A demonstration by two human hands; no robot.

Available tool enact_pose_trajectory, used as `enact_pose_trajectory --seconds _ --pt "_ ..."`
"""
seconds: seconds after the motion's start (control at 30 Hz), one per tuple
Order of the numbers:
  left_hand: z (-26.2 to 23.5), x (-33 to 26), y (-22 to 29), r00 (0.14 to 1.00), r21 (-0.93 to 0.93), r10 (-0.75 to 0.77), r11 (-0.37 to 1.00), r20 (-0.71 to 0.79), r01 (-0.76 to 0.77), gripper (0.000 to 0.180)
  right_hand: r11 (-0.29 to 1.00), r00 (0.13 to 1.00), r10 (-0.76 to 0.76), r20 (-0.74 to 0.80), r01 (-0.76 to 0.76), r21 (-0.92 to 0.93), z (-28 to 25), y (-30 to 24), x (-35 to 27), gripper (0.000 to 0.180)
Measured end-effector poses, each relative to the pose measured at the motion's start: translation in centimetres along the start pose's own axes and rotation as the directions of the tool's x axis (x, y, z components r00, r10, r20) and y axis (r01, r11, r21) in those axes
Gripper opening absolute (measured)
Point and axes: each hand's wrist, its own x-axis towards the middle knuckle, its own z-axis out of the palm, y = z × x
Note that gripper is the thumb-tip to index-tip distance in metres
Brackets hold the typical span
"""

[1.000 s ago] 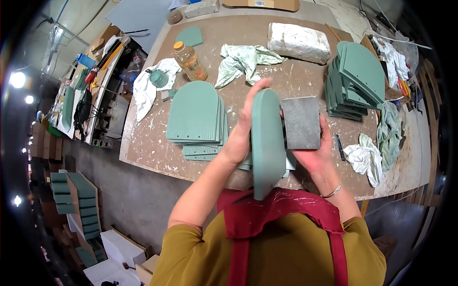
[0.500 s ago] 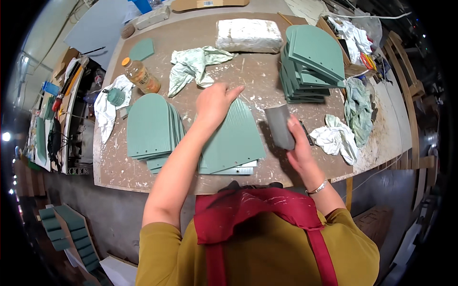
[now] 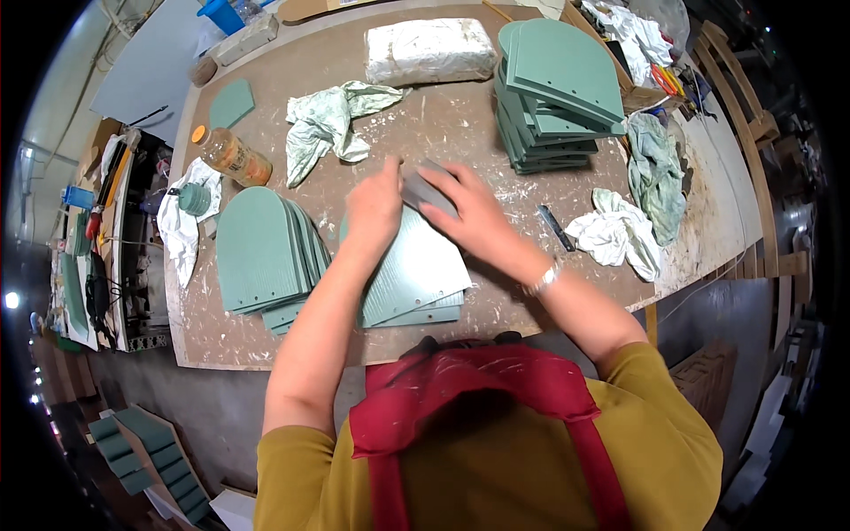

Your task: The person sands green furniture parts with a sanding block and wipes the edges of a stack of the parts with a cloth.

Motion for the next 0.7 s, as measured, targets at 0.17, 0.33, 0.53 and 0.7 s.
enact_pose_trajectory --seconds 0.17,0.33,0.53,0.7 --pt "-0.5 0.1 0.6 0.989 0.062 -0.137 0.989 0.048 0.134 0.041 0.982 0.985 -0.114 0.133 0.132 -0.135 -2.8 -1.6 -9.4 0.052" --pt "-0.5 -0.1 0.4 1.0 0.035 -0.02 0.999 0.01 0.02 0.044 1.0 1.0 0.028 0.004 -0.028 0.009 0.4 -0.1 -2.1 0.05" --pt "-0.7 0.1 0.6 0.996 0.045 -0.079 0.996 0.038 0.077 0.056 0.987 0.995 -0.093 0.036 0.097 -0.128 -0.9 -1.5 -8.3 0.049" --pt "-0.7 -0.1 0.6 0.999 0.009 -0.036 0.999 0.027 0.036 0.049 0.992 1.0 -0.004 -0.011 0.003 -0.128 0.0 -0.5 -4.8 0.049"
